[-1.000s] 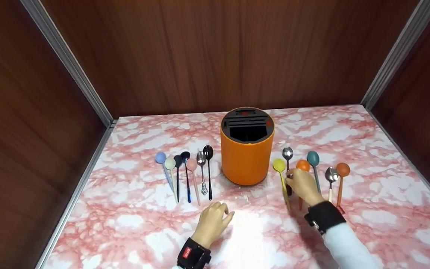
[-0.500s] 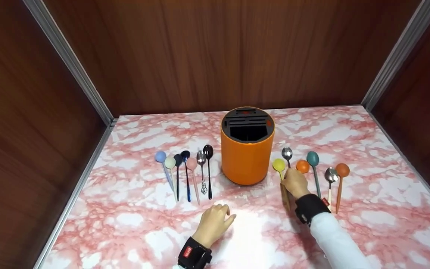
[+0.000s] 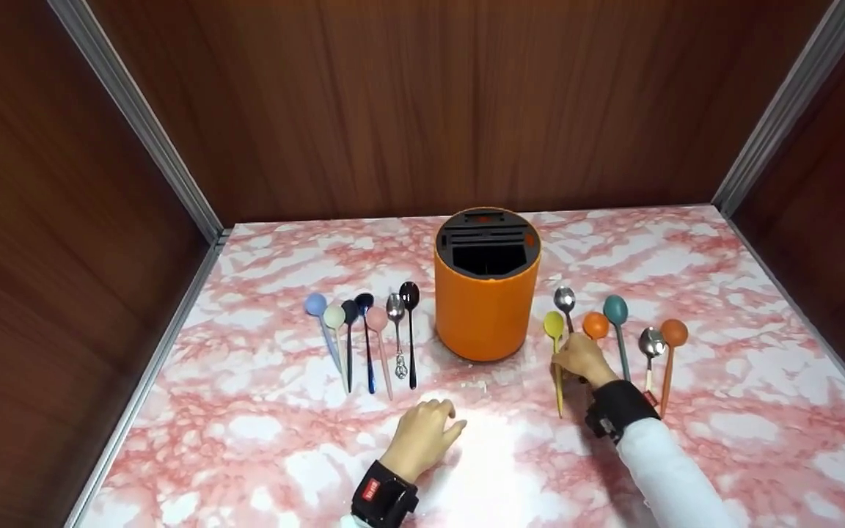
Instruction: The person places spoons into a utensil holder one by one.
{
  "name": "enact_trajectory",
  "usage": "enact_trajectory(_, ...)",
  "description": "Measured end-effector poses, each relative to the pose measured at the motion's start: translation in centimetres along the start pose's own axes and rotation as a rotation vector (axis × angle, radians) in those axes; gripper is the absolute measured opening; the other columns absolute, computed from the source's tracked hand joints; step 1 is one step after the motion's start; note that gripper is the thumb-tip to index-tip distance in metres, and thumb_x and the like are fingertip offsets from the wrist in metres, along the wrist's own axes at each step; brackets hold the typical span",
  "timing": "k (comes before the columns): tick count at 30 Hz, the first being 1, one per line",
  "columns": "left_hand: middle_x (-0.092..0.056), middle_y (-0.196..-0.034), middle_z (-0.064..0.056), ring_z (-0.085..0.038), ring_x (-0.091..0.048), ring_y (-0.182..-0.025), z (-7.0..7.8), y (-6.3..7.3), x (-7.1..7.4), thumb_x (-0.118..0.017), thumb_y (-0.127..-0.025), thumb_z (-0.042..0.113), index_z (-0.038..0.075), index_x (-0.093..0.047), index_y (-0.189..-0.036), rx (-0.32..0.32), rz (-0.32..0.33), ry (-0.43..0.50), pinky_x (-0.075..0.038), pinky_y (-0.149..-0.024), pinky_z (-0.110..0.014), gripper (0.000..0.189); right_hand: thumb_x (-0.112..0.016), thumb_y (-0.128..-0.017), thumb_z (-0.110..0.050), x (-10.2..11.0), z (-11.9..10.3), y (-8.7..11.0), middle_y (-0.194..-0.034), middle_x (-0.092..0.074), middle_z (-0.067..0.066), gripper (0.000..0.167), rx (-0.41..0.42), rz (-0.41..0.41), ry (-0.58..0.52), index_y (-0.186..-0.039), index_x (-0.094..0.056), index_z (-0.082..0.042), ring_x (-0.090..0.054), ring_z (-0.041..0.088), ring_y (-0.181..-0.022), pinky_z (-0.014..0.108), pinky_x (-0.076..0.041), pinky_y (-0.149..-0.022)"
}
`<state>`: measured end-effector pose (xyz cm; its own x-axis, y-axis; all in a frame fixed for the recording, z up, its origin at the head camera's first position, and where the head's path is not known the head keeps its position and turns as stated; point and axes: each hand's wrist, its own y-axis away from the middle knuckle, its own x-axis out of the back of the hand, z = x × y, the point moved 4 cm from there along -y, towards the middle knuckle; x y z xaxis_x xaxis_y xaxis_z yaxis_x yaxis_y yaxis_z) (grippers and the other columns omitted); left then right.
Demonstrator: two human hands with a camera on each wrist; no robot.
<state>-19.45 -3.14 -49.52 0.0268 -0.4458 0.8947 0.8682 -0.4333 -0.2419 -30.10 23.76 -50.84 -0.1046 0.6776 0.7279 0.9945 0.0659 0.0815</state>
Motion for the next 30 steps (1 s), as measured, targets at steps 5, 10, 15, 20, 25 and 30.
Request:
enact_trajectory(5, -0.063, -0.08, -0.006, -0.025, -0.063, -0.076, 0.0, -0.2, 0.1, -0.067, -0.091, 0.026, 0.006, -0.064, -0.087, 0.007, -0.027, 0.021, -0.054, -0.063, -0.033, 0.02, -0.06, -0.083, 0.007, 0.3, 0.5, 0.4, -0.054, -0.059, 0.002, 0.012, -0.091, -0.068, -0.315, -0.075, -0.063, 0.016, -0.056, 0.008, -0.046, 0.019, -0.052, -0.045)
enact_trajectory(10, -0.059, -0.075, -0.002, -0.02, -0.061, -0.071, 0.0, -0.6, 0.2, -0.066, -0.092, 0.027, 0.006, -0.065, -0.09, 0.022, -0.071, 0.069, -0.053, -0.062, -0.033, 0.021, -0.056, -0.089, 0.007, 0.5, 1.0, 1.1, -0.066, -0.063, 0.005, 0.006, -0.155, -0.11, -0.521, -0.087, -0.054, 0.013, -0.06, 0.01, -0.052, 0.023, -0.058, -0.054)
enact_trajectory(15, -0.054, -0.069, 0.003, -0.012, -0.053, -0.062, -0.1, -0.7, 0.1, -0.065, -0.093, 0.027, 0.006, -0.065, -0.092, 0.036, -0.105, 0.129, -0.048, -0.057, -0.028, 0.021, -0.054, -0.091, 0.005, 0.9, 1.3, 1.7, -0.068, -0.064, 0.005, 0.013, -0.154, -0.108, -0.602, -0.096, -0.053, 0.017, -0.061, 0.01, -0.053, 0.023, -0.059, -0.055)
enact_trajectory(20, -0.057, -0.071, 0.002, -0.012, -0.054, -0.063, -0.1, -1.1, 0.1, -0.065, -0.093, 0.026, 0.007, -0.065, -0.091, 0.049, -0.119, 0.183, -0.047, -0.057, -0.026, 0.019, -0.054, -0.093, 0.004, 1.2, 1.1, 2.3, -0.071, -0.064, 0.006, 0.019, -0.14, -0.121, -0.686, -0.103, -0.053, 0.02, -0.065, 0.011, -0.06, 0.025, -0.06, -0.062)
enact_trajectory(25, -0.06, -0.073, 0.002, -0.012, -0.056, -0.067, 0.0, -1.5, -0.2, -0.065, -0.093, 0.027, 0.008, -0.066, -0.092, 0.053, -0.159, 0.229, -0.048, -0.062, -0.026, 0.019, -0.054, -0.093, 0.004, 1.5, 0.5, 3.0, -0.078, -0.063, 0.008, 0.016, -0.143, -0.117, -0.754, -0.104, -0.051, 0.015, -0.066, 0.013, -0.066, 0.029, -0.061, -0.068)
enact_trajectory(30, -0.063, -0.075, 0.001, -0.013, -0.058, -0.071, 0.3, -2.0, -0.3, -0.065, -0.092, 0.026, 0.007, -0.067, -0.094, 0.064, -0.203, 0.301, -0.05, -0.067, -0.026, 0.019, -0.054, -0.094, 0.003, 1.5, -0.7, 3.7, -0.081, -0.064, 0.008, 0.016, -0.09, -0.128, -0.763, -0.106, -0.051, 0.014, -0.067, 0.014, -0.069, 0.031, -0.061, -0.072)
